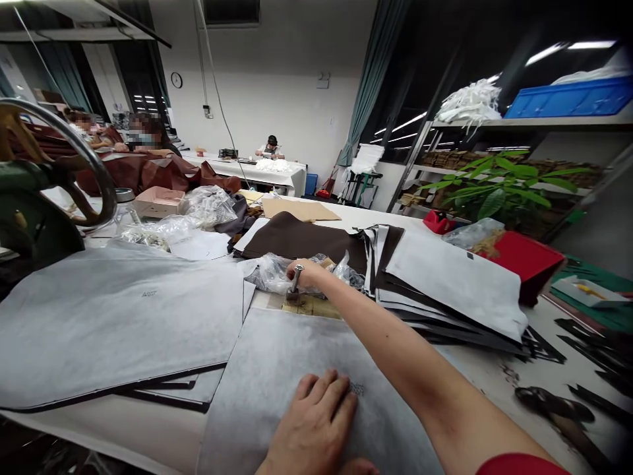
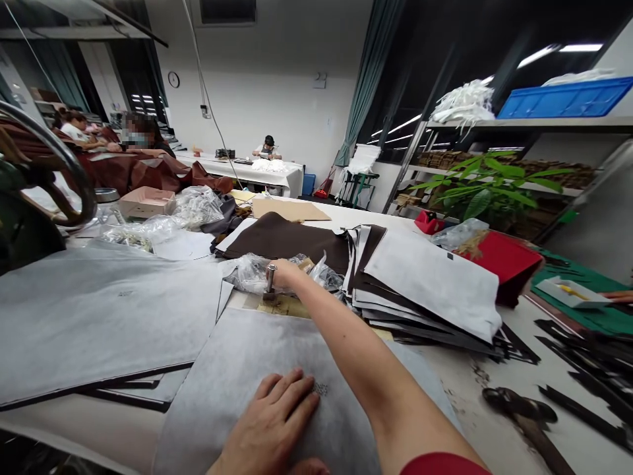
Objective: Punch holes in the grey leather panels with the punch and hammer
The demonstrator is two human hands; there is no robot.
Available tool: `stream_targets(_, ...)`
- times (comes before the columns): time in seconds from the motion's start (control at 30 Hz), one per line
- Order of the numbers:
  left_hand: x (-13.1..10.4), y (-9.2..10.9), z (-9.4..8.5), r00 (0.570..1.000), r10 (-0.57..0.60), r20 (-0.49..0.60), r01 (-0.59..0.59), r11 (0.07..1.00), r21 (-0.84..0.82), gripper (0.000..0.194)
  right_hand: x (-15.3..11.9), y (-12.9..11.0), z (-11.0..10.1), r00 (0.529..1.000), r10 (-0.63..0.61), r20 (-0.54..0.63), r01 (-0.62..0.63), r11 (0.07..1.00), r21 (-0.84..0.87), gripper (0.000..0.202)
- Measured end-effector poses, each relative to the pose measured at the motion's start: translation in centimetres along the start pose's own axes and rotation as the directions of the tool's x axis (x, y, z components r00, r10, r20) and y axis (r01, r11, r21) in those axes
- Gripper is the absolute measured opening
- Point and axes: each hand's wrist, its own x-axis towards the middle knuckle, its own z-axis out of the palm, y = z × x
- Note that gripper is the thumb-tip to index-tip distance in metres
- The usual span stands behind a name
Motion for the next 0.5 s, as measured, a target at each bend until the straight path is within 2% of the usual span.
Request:
stream_targets(0.07, -0.1, 0.0, -0.1, 1.000, -0.003, 0.018, 0.003, 1.000, -0.009, 0.078, 0.0, 0.3, 0.3, 0.999, 0.026, -0.020, -0.023, 0.987, 0.156, 0.027)
stream_targets(0.17, -0.2, 0.0, -0.2, 0.999, -0.004, 0.037, 0.004, 1.000, -0.010, 0.079, -0.5, 1.2, 0.4, 0.994, 0.086, -0.073, -0.049, 0.914, 0.403, 0.025)
stream_targets(0.33, -0.3, 0.1, -0.5, 0.997, -0.012, 0.079, 0.014, 1.000, -0.028, 0.073, -3.1, 3.1, -1.1, 0.969, 0.156, -0.192, 0.038, 0.673, 0.739, 0.026)
stream_targets(0.5, -0.2, 0.8, -1.7, 0.984, -0.064, 0.164, 0.072, 0.996, -0.049, 0.067, -6.9, 4.0, -2.4, 0.942, 0.222, -0.250, 0.127, 0.455, 0.882, 0.029)
